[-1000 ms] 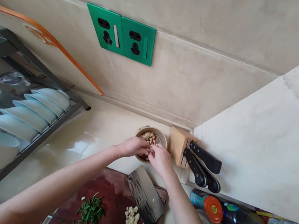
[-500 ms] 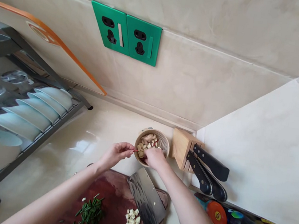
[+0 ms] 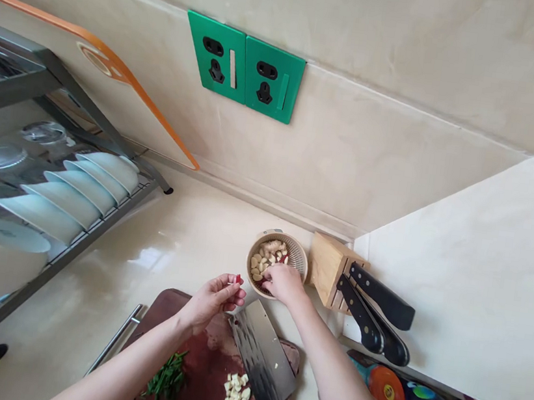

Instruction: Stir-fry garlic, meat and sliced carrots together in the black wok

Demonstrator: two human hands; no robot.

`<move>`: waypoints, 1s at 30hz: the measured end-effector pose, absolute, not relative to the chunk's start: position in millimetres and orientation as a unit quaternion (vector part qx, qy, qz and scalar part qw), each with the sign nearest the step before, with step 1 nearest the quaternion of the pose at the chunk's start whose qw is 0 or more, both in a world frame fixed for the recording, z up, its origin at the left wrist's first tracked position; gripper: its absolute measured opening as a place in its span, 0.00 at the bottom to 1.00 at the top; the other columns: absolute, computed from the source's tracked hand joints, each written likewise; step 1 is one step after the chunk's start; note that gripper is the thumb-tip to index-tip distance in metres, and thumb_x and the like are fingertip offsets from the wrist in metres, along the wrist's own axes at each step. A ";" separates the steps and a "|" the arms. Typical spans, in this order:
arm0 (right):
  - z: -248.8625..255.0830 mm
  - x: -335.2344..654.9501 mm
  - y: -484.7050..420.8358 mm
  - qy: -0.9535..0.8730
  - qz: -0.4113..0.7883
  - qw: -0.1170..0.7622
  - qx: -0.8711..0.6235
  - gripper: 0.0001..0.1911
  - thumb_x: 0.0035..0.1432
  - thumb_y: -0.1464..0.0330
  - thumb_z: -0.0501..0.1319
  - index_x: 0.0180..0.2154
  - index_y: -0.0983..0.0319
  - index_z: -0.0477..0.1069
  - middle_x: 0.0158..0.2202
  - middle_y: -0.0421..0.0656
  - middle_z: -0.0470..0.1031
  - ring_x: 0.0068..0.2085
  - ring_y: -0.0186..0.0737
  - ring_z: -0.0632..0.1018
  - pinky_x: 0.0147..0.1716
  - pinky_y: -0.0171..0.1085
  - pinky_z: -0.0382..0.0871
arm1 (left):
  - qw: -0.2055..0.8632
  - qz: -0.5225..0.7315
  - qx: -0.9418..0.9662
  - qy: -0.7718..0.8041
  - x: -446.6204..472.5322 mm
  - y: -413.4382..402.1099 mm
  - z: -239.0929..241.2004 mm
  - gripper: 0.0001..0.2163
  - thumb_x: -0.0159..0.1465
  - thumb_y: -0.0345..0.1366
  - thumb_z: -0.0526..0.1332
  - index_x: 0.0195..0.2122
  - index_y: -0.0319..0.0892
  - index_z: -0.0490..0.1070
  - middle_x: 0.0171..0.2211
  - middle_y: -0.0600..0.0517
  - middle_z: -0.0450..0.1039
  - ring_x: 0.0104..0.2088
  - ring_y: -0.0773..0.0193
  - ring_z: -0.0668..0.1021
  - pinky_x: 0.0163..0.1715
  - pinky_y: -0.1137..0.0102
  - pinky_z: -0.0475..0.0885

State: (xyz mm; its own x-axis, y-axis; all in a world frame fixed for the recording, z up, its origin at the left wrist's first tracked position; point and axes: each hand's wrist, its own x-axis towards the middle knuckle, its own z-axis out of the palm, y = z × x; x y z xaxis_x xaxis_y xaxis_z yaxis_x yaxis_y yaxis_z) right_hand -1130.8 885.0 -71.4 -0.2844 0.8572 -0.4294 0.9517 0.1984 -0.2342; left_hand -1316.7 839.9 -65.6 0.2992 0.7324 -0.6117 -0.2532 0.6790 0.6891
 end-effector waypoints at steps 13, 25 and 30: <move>-63.3 -1112.4 877.5 0.626 -0.420 -0.097 0.650 0.09 0.50 0.64 0.58 0.30 0.63 0.70 0.26 0.42 0.72 0.28 0.37 0.72 0.28 0.34 0.62 | 0.786 0.356 0.184 0.471 -1304.4 828.9 -59.7 0.18 0.45 0.45 0.71 0.28 0.42 0.66 0.28 0.53 0.78 0.28 0.66 0.79 0.30 0.73 0.69; -41.2 -1129.0 844.0 0.440 -0.631 -0.259 0.583 0.19 0.48 0.52 0.61 0.26 0.62 0.65 0.21 0.35 0.65 0.17 0.25 0.61 0.14 0.27 0.48 | 0.802 0.383 0.163 0.427 -1281.9 826.9 -43.1 0.19 0.48 0.46 0.70 0.34 0.43 0.65 0.27 0.52 0.78 0.29 0.64 0.80 0.32 0.70 0.72; -51.7 -1143.7 831.7 0.489 -0.556 -0.253 0.622 0.17 0.52 0.54 0.57 0.26 0.61 0.65 0.19 0.34 0.64 0.17 0.28 0.64 0.16 0.29 0.53 | 0.796 0.382 0.160 0.442 -1288.9 822.9 -51.0 0.20 0.43 0.42 0.73 0.33 0.40 0.70 0.25 0.52 0.77 0.27 0.64 0.79 0.30 0.71 0.72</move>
